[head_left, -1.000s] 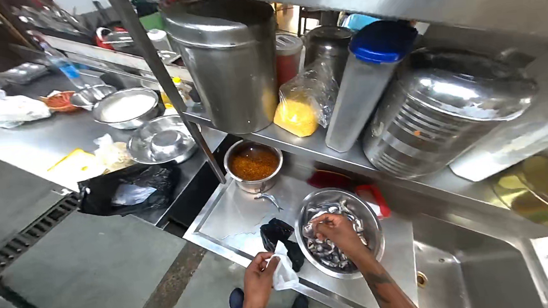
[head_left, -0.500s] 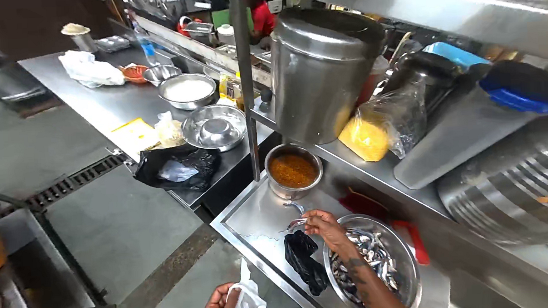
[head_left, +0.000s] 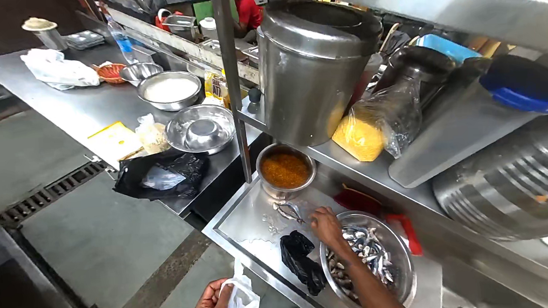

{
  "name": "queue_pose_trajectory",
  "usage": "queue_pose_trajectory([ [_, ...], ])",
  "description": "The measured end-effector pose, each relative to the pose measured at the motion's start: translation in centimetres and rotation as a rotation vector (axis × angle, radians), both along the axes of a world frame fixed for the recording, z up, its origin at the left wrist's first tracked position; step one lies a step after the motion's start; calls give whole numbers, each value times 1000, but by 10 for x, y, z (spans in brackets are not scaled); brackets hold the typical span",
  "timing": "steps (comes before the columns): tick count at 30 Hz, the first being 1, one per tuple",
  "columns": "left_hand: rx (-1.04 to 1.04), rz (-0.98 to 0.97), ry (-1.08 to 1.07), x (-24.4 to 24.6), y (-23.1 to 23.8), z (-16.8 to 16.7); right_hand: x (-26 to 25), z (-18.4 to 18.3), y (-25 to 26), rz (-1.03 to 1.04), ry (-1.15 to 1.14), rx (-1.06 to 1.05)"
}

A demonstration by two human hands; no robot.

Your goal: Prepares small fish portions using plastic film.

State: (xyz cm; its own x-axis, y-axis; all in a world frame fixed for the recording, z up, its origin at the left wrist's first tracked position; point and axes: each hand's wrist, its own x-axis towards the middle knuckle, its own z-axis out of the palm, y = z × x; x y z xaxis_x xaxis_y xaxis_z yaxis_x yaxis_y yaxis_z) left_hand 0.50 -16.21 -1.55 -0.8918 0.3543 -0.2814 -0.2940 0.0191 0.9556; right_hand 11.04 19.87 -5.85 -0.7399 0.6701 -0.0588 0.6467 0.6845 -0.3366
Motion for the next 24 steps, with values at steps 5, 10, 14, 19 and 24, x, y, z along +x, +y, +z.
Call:
queue_pose_trajectory([
  [5, -9, -52, 15, -1, 8, 1, 99, 8, 3, -244, 204, -205],
  [10, -19, -117, 26, 4, 24, 1, 175, -18, 10, -417, -7, -289],
  [14, -30, -144, 19, 12, 37, 6, 168, -39, -3, -232, -110, -294],
  [19, -42, -181, 22, 25, 50, 13, 138, -71, -1, 119, -188, -105],
  [24, -35, -176, 32, 36, 49, 17, 128, -60, 14, 211, -342, -80],
])
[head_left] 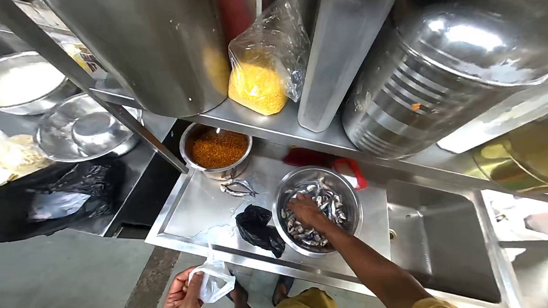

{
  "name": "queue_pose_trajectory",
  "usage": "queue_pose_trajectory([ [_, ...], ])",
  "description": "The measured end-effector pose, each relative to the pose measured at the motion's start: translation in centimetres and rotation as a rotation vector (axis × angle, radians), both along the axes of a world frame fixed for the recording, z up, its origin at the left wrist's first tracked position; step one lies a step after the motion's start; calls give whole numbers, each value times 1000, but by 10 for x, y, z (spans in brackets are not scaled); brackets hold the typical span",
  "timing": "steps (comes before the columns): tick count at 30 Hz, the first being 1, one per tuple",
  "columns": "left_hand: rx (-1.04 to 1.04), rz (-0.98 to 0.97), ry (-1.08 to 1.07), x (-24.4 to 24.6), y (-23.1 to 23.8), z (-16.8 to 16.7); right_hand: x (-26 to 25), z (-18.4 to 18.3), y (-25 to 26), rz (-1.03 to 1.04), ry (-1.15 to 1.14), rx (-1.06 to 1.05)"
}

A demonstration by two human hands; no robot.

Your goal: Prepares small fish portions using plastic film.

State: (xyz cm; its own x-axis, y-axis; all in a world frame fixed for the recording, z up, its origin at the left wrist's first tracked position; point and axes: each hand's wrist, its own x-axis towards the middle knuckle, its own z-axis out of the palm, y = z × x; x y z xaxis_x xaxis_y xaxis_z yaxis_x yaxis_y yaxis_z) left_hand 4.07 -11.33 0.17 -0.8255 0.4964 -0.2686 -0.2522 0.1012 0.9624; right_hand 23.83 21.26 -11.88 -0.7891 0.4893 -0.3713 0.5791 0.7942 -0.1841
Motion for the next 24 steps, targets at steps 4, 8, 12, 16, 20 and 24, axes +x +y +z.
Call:
queue_pose_trajectory([
  [4, 0, 18, -8, 3, -10, -3, 22, 4, 14, -32, 87, -78],
  [8, -13, 40, -25, 0, -17, -4, 48, 23, 7, -420, 490, -247],
  [12, -11, 12, -28, -5, -15, -8, 67, 26, 0, -912, 908, -716],
  [16, 9, -29, 2, -10, -6, -7, 75, 29, -11, -1075, 1211, -1102],
  [20, 29, -20, -5, -11, -1, -2, 53, 58, -34, -1196, 1271, -1089],
  [24, 41, 21, -24, -14, -8, -1, -7, 88, -58, -1174, 1303, -1061],
])
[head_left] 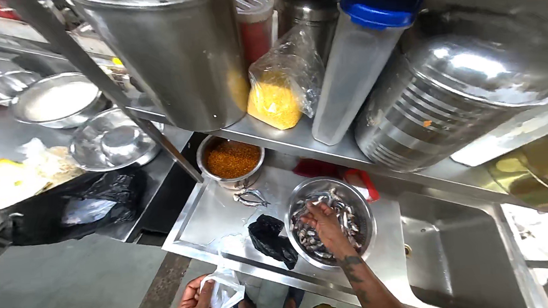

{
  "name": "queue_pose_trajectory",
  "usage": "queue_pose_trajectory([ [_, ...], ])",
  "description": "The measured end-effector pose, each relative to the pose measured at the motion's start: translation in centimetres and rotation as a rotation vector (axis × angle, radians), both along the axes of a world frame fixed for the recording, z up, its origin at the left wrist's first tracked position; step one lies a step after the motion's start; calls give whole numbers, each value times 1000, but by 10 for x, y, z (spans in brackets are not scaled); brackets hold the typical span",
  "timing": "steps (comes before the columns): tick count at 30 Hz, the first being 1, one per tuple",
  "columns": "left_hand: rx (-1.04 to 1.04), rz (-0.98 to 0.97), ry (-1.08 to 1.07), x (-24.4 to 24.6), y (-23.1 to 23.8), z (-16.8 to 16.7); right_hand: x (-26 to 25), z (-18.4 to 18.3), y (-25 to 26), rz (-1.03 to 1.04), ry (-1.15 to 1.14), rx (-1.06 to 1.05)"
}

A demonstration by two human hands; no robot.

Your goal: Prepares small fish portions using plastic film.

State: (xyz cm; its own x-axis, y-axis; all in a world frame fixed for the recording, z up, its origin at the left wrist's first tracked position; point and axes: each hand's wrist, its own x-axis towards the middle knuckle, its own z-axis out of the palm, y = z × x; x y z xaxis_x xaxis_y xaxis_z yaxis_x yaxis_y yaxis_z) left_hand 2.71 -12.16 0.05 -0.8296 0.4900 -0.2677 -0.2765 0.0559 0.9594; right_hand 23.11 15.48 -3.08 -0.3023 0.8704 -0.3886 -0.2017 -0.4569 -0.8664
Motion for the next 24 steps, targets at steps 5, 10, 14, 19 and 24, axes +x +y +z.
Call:
queue_pose_trajectory([
  [5, 7, 44, -36, -5, -15, -3, -102, -3, -30, 121, -5, 39],
  [10, 10, 73, -30, -14, -30, -1, -185, -38, -32, 170, -130, -141],
  [14, 35, 100, -8, -20, -44, 0, -210, -69, -23, 128, -204, -292],
  [19, 15, 144, -25, -31, -55, -5, -169, -52, -24, 271, -156, -180],
  [24, -26, 134, -11, -35, -55, -8, -69, 5, 3, 383, -396, 254],
])
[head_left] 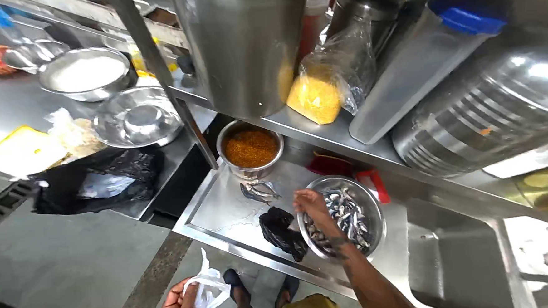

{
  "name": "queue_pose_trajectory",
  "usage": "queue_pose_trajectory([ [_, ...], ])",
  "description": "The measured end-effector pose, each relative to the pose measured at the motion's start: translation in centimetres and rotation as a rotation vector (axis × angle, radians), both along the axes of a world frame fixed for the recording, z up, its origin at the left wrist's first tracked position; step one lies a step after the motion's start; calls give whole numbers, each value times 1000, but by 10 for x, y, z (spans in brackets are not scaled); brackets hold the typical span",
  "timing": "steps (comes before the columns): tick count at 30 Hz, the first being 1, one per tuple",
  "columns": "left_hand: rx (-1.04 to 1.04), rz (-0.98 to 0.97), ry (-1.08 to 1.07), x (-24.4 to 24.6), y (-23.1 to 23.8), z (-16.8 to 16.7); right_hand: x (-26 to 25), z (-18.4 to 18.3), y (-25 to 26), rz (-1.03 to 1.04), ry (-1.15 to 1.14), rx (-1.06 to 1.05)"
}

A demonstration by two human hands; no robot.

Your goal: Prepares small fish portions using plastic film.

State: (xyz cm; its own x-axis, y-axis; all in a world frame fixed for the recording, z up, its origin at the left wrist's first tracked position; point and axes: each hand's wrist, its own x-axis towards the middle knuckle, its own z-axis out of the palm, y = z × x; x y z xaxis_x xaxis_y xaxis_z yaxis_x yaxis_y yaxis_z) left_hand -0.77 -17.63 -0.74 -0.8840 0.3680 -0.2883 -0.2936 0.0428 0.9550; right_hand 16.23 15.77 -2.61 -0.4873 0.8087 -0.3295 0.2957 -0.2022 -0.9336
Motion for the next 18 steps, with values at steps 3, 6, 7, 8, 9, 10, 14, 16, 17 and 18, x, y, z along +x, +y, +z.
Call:
queue_pose_trajectory([
  [3, -12, -33, 5, 2, 9, -3, 55, -20, 30, 141, -397, 372],
  [6, -7, -64, 5, 9, 23, -1, 76, -60, 43, 615, -703, 535],
  [7, -4, -75, 4, 13, 28, 0, 79, -71, 39, 755, -731, 602],
  [8, -2, -87, 1, 17, 33, 3, 80, -80, 35, 848, -742, 656],
  [9, 2, -93, 0, 21, 38, 4, 82, -88, 33, 905, -757, 699],
  [10, 7, -101, 1, 26, 43, 6, 83, -95, 33, 925, -770, 713],
  [14, 13, -150, 21, 41, 51, 7, 86, -102, 44, 957, -767, 763],
  [16, 15, -155, 11, 48, 54, 4, 90, -105, 49, 957, -742, 815],
  [17, 16, -160, 6, 51, 55, 2, 91, -107, 52, 961, -741, 830],
  [18, 21, -164, 2, 53, 56, 1, 92, -109, 53, 950, -745, 847],
])
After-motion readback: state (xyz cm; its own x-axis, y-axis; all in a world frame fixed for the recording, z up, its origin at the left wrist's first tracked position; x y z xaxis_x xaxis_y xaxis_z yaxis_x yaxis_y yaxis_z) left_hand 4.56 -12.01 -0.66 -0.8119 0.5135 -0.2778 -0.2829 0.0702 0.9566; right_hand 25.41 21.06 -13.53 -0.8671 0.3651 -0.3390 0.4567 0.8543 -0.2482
